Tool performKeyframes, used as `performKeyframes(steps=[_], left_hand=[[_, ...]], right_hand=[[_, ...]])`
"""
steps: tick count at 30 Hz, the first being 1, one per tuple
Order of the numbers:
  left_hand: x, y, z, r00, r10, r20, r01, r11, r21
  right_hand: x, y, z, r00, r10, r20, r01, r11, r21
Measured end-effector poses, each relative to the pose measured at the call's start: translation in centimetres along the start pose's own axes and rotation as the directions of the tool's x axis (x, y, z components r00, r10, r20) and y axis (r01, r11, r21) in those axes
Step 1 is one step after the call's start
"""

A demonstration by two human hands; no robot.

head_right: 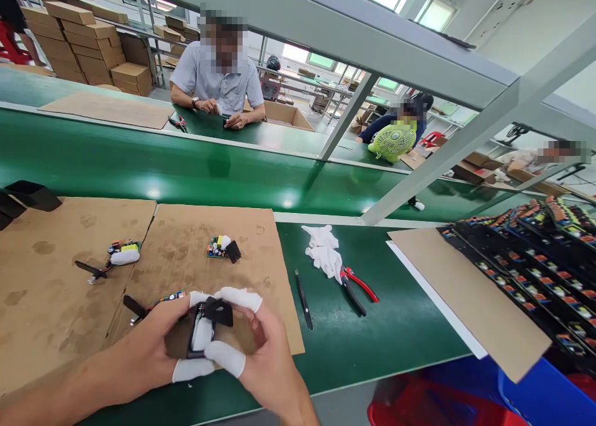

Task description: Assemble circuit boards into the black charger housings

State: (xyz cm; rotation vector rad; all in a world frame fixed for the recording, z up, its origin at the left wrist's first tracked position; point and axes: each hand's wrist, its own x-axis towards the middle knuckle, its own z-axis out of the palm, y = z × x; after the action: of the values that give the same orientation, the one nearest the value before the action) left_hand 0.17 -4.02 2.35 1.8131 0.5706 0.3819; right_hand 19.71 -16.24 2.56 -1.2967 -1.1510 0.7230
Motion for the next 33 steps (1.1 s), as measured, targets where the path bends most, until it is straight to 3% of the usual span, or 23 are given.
performKeyframes(steps=[5,12,18,24,29,33], left_hand=[[0.2,-1.6,1.8,0.971,0.14,-0.196,-0.108,0.98,0.165],[0.1,-2.8,2.7,0.962,0.224,-0.158,-0.122,0.866,0.485],[-0.1,-2.6,2.7,0.963,0.268,-0.006,-0.241,0.875,0.419],[0.4,-2.5,2.7,0.964,0.259,-0.056,-0.197,0.842,0.503],[0.4,-2.5,3.0,0.916,0.387,-0.105,-0.262,0.775,0.575],[0.2,-2.5,3.0,0.91,0.392,-0.133,-0.256,0.785,0.564]], right_hand=[[-2.3,0.1,1.6,0.982,-0.028,-0.184,0.001,0.989,-0.148],[-3.1,0.2,3.0,0.946,-0.253,-0.201,0.118,0.849,-0.515],[-3.6,0.0,3.3,0.92,-0.278,-0.277,0.079,0.823,-0.563],[-4.4,0.4,3.7,0.899,-0.414,-0.142,0.272,0.783,-0.56],[-5.5,1.0,4.0,0.89,-0.441,-0.116,0.273,0.72,-0.638],[-5.8,0.9,4.5,0.891,-0.441,-0.112,0.258,0.693,-0.673]])
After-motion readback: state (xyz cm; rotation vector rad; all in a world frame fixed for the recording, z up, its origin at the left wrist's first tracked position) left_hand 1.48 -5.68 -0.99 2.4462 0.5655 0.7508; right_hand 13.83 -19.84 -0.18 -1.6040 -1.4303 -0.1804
